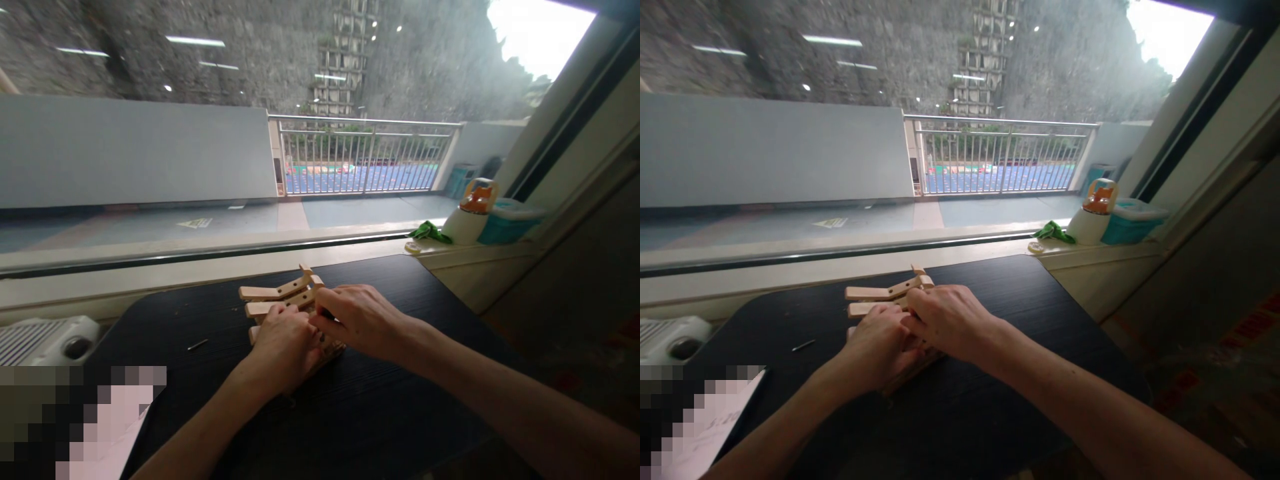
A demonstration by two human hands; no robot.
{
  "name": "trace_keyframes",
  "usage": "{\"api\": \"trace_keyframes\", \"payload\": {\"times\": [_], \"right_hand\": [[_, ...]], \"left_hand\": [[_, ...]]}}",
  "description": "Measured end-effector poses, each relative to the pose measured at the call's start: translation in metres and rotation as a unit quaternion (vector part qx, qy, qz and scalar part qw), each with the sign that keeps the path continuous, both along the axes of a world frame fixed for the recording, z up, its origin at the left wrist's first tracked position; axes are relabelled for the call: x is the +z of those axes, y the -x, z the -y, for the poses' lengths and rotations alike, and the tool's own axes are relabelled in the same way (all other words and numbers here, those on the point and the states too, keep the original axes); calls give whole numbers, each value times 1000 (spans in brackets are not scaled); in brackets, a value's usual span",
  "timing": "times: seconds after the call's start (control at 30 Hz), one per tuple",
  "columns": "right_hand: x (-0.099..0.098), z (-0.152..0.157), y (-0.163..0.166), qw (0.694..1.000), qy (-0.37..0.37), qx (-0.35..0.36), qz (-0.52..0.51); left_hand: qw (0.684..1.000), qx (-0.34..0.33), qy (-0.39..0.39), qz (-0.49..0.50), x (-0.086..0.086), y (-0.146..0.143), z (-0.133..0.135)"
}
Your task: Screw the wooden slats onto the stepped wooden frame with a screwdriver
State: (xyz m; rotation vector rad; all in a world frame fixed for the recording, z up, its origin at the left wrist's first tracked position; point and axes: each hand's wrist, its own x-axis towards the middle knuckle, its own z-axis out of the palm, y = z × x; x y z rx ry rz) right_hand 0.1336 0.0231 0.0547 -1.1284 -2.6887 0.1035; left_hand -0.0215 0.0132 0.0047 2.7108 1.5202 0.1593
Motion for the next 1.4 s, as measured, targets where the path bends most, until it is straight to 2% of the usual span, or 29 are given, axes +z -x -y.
{"api": "trace_keyframes", "payload": {"times": [0.4, 0.53, 0.67, 0.9, 1.0, 1.1, 1.17, 1.33, 1.4], "right_hand": [[-4, -4, 1, 1000, -2, 29, 0], [-9, -2, 1, 999, -28, 19, -16], [-9, -2, 3, 999, -14, 35, -8], [-25, -1, 1, 997, -31, -47, -60], [-20, 2, -3, 998, -20, -43, -36], [-10, 5, -1, 1000, -4, -6, 3], [-11, 5, 4, 1000, -7, -6, 2], [-31, -1, 11, 993, -43, -101, -44], [-30, -2, 10, 990, -38, -128, -42]], "left_hand": [[999, 30, 16, 16, -6, -1, 1], [1000, 5, 26, 16, -4, 4, 1], [999, -11, 31, 1, -3, 9, 0], [998, 27, 39, -37, 8, -1, 4], [997, 42, 42, -45, 7, -1, 6], [999, 32, 15, -33, -1, 2, 4], [999, 29, 11, -29, -5, 4, 2], [998, 33, 41, -30, 1, 1, 1], [997, 41, 53, -39, 5, 0, 3]]}}
